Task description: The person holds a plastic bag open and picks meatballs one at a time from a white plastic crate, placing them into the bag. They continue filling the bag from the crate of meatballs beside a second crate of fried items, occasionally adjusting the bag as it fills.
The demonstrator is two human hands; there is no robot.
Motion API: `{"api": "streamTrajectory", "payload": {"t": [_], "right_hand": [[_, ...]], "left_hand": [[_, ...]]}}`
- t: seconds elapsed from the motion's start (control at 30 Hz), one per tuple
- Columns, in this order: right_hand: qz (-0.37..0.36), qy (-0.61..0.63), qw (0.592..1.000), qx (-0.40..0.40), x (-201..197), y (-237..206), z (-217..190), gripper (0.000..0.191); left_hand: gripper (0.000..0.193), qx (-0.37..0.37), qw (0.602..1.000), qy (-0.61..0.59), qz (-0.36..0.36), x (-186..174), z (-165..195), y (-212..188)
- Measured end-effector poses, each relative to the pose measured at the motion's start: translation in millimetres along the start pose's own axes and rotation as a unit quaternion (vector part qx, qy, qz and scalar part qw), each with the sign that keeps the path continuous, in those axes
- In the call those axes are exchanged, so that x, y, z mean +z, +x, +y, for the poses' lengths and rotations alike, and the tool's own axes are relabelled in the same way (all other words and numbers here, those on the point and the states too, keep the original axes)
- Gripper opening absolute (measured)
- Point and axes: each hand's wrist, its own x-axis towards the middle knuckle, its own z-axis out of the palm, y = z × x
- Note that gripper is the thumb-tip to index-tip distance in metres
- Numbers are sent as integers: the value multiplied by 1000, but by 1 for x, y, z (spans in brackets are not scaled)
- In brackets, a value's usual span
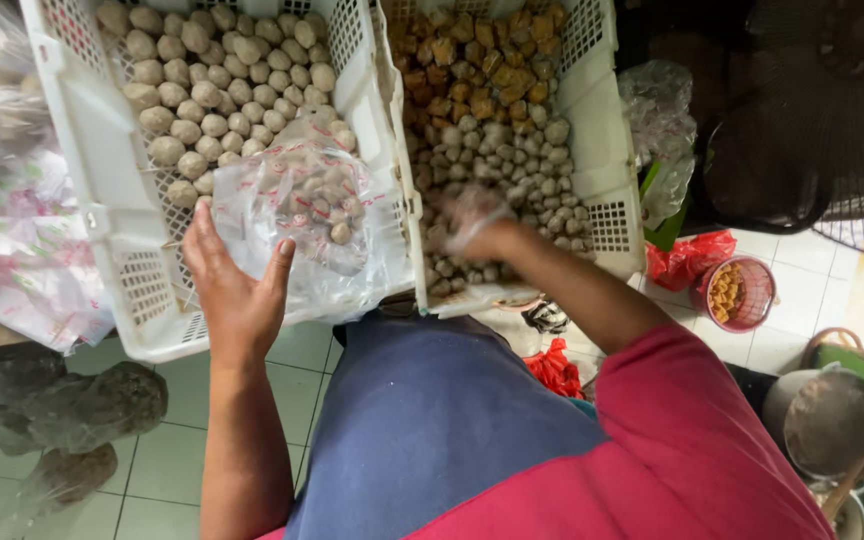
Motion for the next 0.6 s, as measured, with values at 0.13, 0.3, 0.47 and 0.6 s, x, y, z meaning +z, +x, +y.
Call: {"api": "streamTrajectory", "payload": {"t": [0.13, 0.3, 0.47, 0.6], "right_hand": [[-4, -115, 972, -205, 22, -26, 39, 69], [-37, -33, 998, -42, -2, -8, 92, 59], [13, 132, 988, -76, -29, 38, 28, 82], [-73, -116, 985, -102, -18, 11, -9, 68]], "left_hand": [[100, -160, 985, -25, -49, 15, -4, 5], [91, -121, 989, -82, -24, 18, -22, -3], [86, 10, 970, -241, -24, 26, -37, -4], [91, -125, 825, -548, -59, 26, -39, -5]]}}
